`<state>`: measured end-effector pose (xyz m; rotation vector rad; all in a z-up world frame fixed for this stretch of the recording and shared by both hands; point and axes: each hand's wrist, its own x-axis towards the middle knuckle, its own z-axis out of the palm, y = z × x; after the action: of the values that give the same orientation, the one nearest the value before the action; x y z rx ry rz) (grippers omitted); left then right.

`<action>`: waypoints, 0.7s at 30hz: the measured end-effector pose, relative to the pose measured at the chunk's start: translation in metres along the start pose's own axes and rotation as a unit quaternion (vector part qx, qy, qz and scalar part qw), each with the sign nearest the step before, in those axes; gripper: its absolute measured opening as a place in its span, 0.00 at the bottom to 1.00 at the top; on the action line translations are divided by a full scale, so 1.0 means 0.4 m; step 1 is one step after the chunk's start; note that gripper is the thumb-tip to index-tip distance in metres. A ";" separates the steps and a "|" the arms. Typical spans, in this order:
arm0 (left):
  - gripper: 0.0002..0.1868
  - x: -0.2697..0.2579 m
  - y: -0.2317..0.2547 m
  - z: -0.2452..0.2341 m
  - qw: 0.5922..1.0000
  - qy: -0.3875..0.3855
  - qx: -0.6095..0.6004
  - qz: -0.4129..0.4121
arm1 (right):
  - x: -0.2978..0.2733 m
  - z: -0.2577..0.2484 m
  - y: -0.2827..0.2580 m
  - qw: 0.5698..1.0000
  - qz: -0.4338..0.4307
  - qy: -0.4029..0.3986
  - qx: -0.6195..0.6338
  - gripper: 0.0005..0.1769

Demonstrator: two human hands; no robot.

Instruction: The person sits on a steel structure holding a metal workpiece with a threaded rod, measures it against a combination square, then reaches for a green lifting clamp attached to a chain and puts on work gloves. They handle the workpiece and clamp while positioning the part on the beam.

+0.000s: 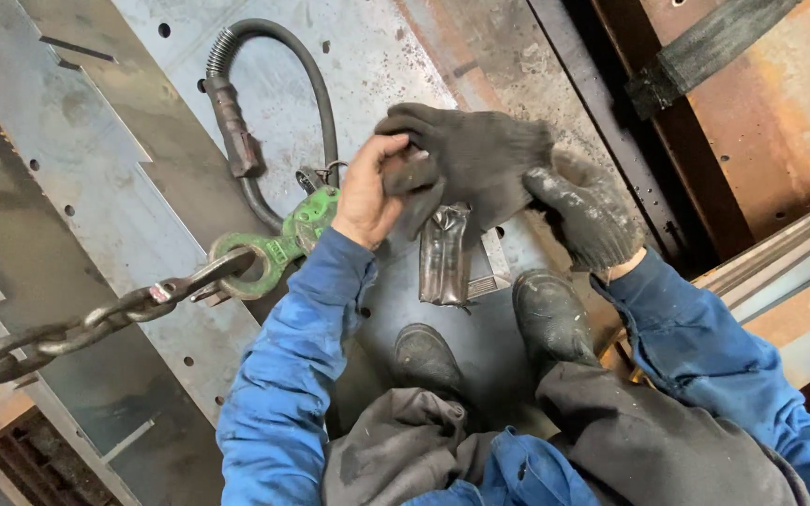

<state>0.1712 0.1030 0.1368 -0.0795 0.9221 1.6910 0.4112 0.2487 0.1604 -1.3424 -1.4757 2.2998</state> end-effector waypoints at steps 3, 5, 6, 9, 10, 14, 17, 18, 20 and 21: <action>0.19 -0.028 0.017 0.047 0.965 0.031 0.217 0.143 | -0.002 -0.042 0.036 0.993 -0.095 -0.001 -0.074 0.16; 0.19 -0.064 0.005 0.093 0.920 0.020 0.336 0.199 | -0.014 -0.042 0.022 0.969 -0.195 -0.017 -0.149 0.14; 0.19 -0.082 0.000 0.116 0.858 0.012 0.449 0.251 | -0.020 -0.042 0.015 0.931 -0.289 -0.033 -0.222 0.13; 0.20 -0.124 -0.014 0.195 0.685 -0.055 0.641 0.341 | -0.043 -0.006 -0.030 0.829 -0.406 -0.014 -0.385 0.13; 0.20 -0.124 -0.023 0.193 0.684 -0.054 0.641 0.343 | -0.046 -0.003 -0.038 0.827 -0.409 -0.015 -0.385 0.13; 0.23 -0.117 -0.041 0.181 0.665 -0.137 0.689 0.252 | -0.056 0.005 -0.066 0.767 -0.447 -0.016 -0.460 0.15; 0.24 -0.102 -0.056 0.166 0.729 -0.149 0.657 0.119 | -0.060 0.009 -0.067 0.757 -0.456 -0.017 -0.467 0.17; 0.23 -0.097 -0.064 0.159 0.749 -0.140 0.644 0.064 | -0.062 0.011 -0.064 0.754 -0.462 -0.017 -0.466 0.18; 0.21 -0.096 -0.071 0.164 0.756 -0.112 0.644 0.034 | -0.063 0.021 -0.071 0.755 -0.475 -0.010 -0.452 0.16; 0.19 -0.095 -0.074 0.166 0.762 -0.086 0.642 0.002 | -0.064 0.026 -0.074 0.756 -0.486 -0.002 -0.438 0.15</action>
<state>0.2362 0.1140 0.1859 0.9796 1.7339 0.7296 0.4087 0.2444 0.2007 -0.3280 -2.5334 0.9331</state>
